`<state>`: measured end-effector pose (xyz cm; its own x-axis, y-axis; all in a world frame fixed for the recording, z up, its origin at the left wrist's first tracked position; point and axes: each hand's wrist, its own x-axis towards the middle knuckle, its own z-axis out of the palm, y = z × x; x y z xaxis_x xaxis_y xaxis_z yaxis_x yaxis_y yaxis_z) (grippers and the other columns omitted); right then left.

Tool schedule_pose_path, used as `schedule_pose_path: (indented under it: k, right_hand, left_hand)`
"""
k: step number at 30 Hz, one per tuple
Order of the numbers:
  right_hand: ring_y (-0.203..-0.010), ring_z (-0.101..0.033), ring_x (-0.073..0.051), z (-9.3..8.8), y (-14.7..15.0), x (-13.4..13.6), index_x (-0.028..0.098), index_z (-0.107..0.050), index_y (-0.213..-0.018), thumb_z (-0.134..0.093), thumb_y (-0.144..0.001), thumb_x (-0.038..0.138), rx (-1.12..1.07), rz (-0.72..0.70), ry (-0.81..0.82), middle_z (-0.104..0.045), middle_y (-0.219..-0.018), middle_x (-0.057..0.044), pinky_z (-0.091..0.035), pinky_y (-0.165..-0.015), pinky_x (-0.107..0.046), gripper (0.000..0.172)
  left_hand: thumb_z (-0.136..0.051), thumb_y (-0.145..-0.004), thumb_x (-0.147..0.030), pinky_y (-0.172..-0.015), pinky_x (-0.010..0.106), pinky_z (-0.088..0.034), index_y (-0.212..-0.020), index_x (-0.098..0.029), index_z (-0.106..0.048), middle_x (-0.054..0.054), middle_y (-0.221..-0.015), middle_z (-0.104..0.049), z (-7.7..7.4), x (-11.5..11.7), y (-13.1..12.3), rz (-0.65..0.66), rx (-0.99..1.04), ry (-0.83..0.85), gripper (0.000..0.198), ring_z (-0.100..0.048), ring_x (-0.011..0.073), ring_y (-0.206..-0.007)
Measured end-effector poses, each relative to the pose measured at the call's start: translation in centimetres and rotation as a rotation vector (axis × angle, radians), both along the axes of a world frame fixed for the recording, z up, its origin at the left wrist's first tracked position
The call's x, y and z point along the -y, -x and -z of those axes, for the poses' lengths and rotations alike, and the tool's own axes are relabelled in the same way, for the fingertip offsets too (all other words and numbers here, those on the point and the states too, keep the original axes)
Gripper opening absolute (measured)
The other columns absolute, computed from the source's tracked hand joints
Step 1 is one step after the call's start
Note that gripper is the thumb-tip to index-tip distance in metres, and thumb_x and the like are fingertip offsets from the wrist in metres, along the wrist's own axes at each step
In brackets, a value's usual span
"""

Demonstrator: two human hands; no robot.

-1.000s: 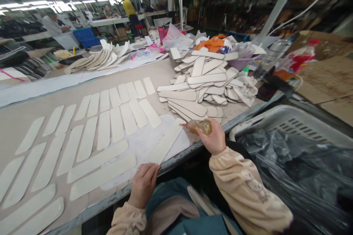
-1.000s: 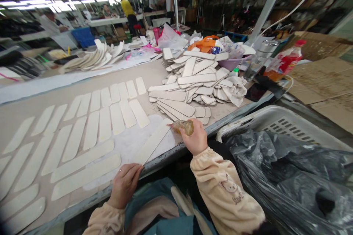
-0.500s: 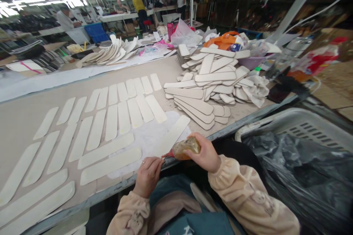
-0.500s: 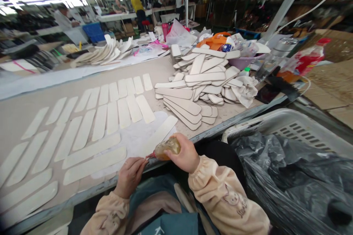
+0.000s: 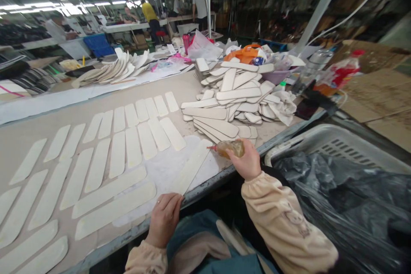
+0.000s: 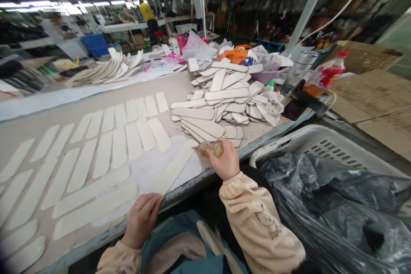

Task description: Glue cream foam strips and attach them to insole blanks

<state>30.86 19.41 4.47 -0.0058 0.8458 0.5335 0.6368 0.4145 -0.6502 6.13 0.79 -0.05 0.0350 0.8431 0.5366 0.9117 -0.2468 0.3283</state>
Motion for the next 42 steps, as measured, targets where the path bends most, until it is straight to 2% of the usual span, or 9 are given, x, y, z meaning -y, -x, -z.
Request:
schedule_pose_path:
  k: [6, 13, 19, 25, 29, 32, 36, 42]
  right_hand:
    - [-0.092, -0.056, -0.024, 0.2, 1.0, -0.7, 0.019, -0.052, -0.105, -0.064, -0.072, 0.04, -0.04, 0.065, -0.011, -0.058, -0.098, -0.007, -0.047, -0.082, -0.038, 0.041]
    - [-0.089, -0.056, -0.023, 0.7, 1.8, -1.1, 0.019, -0.052, -0.105, -0.063, -0.073, 0.042, -0.066, 0.038, 0.021, -0.058, -0.096, -0.007, -0.047, -0.082, -0.038, 0.041]
    - [-0.093, -0.056, -0.024, 0.6, 0.8, -0.8, 0.019, -0.052, -0.106, -0.063, -0.072, 0.04, -0.049, 0.061, 0.022, -0.058, -0.099, -0.007, -0.047, -0.084, -0.038, 0.041]
    - [-0.093, -0.056, -0.024, 0.0, -0.6, 0.8, 0.019, -0.053, -0.104, -0.066, -0.072, 0.039, -0.029, 0.06, -0.012, -0.059, -0.098, -0.007, -0.046, -0.084, -0.039, 0.04]
    - [-0.088, -0.058, -0.023, -0.8, -0.1, 2.6, 0.019, -0.051, -0.105, -0.066, -0.073, 0.04, -0.142, -0.061, 0.09, -0.059, -0.098, -0.006, -0.047, -0.082, -0.038, 0.04]
    - [-0.082, -0.059, -0.021, -1.3, 1.2, 4.1, 0.02, -0.052, -0.104, -0.067, -0.073, 0.039, -0.189, -0.259, 0.215, -0.06, -0.094, -0.004, -0.049, -0.076, -0.035, 0.04]
    - [-0.089, -0.057, -0.022, -1.4, 3.5, 5.8, 0.02, -0.053, -0.104, -0.069, -0.071, 0.035, -0.147, -0.468, 0.232, -0.059, -0.097, -0.005, -0.047, -0.082, -0.035, 0.04]
    - [-0.092, -0.056, -0.023, -0.8, 5.2, 6.7, 0.02, -0.052, -0.104, -0.069, -0.07, 0.031, -0.09, -0.546, 0.193, -0.058, -0.098, -0.006, -0.046, -0.085, -0.036, 0.04]
  left_hand:
    - [-0.056, -0.083, -0.014, -0.077, 0.032, -0.048, -0.095, -0.018, -0.061, 0.005, -0.087, -0.062, 0.3, 0.0, 0.2, -0.008, 0.006, 0.018, 0.013, -0.057, 0.0161, -0.08]
    - [-0.056, -0.083, -0.015, -0.076, 0.032, -0.048, -0.094, -0.018, -0.061, 0.005, -0.087, -0.062, 0.3, -0.1, 0.2, -0.007, -0.009, 0.014, 0.012, -0.057, 0.0159, -0.079]
    - [-0.056, -0.083, -0.015, -0.076, 0.032, -0.048, -0.093, -0.018, -0.061, 0.005, -0.085, -0.062, 0.1, 0.0, 0.0, -0.014, -0.008, 0.01, 0.012, -0.056, 0.0159, -0.079]
    - [-0.055, -0.084, -0.015, -0.075, 0.032, -0.049, -0.094, -0.019, -0.06, 0.005, -0.085, -0.061, 0.3, 0.0, 0.1, -0.008, 0.023, 0.001, 0.011, -0.057, 0.0162, -0.079]
    - [-0.054, -0.085, -0.015, -0.074, 0.032, -0.048, -0.093, -0.019, -0.06, 0.005, -0.084, -0.061, 0.2, 0.1, -0.1, -0.001, 0.028, 0.019, 0.012, -0.056, 0.0156, -0.077]
    - [-0.053, -0.085, -0.014, -0.074, 0.032, -0.049, -0.093, -0.018, -0.061, 0.005, -0.084, -0.061, 0.1, 0.2, -0.1, -0.008, 0.032, 0.035, 0.012, -0.055, 0.0157, -0.078]
    - [-0.054, -0.085, -0.015, -0.074, 0.031, -0.049, -0.095, -0.018, -0.062, 0.005, -0.084, -0.062, 0.3, 0.3, -0.1, -0.026, 0.028, 0.034, 0.014, -0.056, 0.0155, -0.078]
    - [-0.053, -0.086, -0.017, -0.074, 0.029, -0.049, -0.095, -0.018, -0.063, 0.005, -0.085, -0.063, 0.6, 0.3, -0.1, -0.034, 0.012, 0.021, 0.014, -0.057, 0.0144, -0.078]
